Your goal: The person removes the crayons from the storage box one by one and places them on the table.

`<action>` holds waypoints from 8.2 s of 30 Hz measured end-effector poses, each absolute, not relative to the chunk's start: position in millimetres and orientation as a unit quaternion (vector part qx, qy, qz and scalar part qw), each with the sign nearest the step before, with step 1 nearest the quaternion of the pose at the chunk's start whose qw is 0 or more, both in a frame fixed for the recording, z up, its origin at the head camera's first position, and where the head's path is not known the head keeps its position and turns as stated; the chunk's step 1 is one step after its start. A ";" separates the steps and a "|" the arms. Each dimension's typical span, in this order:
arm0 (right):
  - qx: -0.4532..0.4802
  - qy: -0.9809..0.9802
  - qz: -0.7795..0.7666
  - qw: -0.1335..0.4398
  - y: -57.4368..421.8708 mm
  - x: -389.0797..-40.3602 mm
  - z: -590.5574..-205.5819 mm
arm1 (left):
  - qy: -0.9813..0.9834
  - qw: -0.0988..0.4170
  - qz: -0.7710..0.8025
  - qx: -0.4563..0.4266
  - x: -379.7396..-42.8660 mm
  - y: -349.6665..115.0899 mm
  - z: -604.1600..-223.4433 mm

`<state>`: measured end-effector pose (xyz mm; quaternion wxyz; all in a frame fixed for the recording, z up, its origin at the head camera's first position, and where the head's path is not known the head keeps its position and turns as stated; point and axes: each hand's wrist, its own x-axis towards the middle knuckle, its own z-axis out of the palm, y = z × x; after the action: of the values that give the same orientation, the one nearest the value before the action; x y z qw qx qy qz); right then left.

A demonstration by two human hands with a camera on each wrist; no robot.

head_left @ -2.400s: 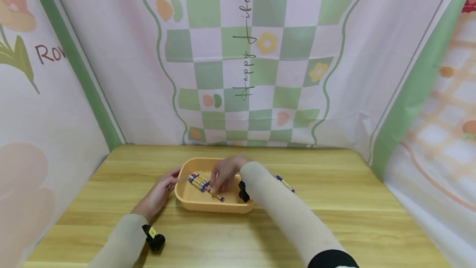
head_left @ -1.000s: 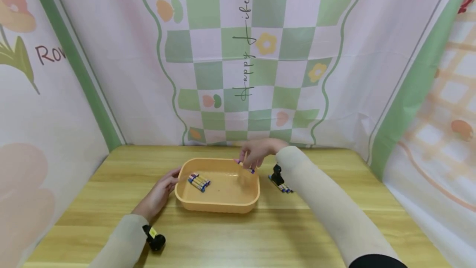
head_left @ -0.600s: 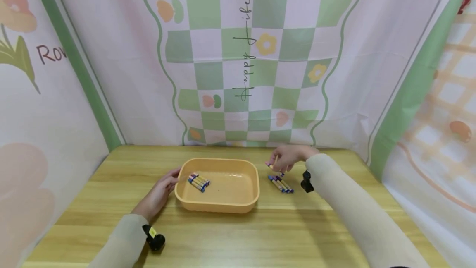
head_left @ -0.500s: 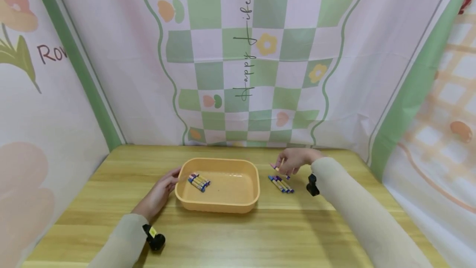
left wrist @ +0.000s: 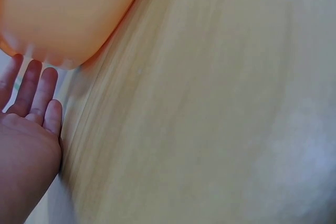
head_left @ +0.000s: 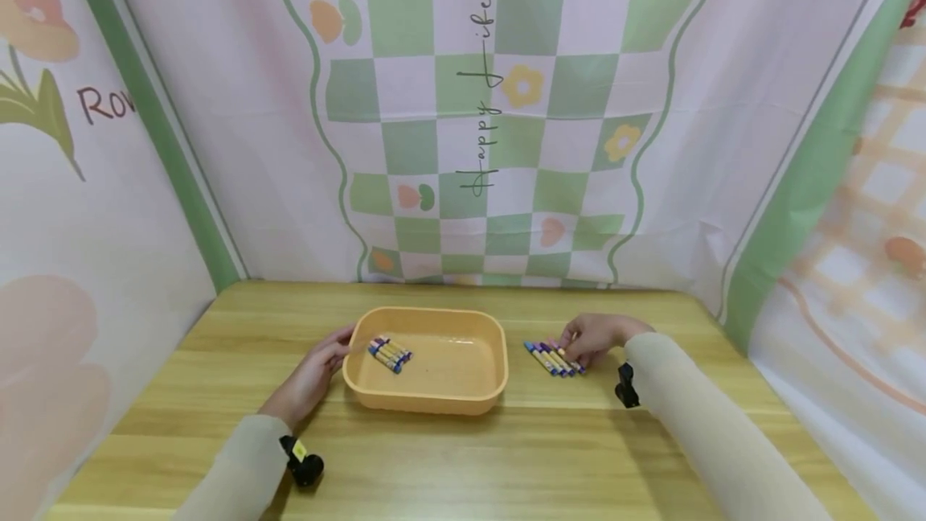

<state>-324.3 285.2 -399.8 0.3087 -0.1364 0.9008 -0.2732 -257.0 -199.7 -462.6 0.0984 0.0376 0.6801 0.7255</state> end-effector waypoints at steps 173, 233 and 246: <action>-0.307 0.860 -0.322 0.250 131.4 -346.0 -350.5 | 0.678 0.096 0.728 0.040 -259.2 -198.9 -466.0; -0.326 0.864 -0.268 0.277 105.2 -339.1 -343.9 | 0.681 0.094 0.725 0.041 -255.5 -201.2 -462.1; -0.303 0.883 -0.269 0.236 210.7 -327.8 -344.6 | 0.682 0.092 0.725 0.038 -259.9 -201.2 -465.3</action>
<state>-327.8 210.7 -344.6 0.2365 -0.3028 0.8832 -0.2690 -259.9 -201.2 -465.3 0.0916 0.0385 0.6815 0.7250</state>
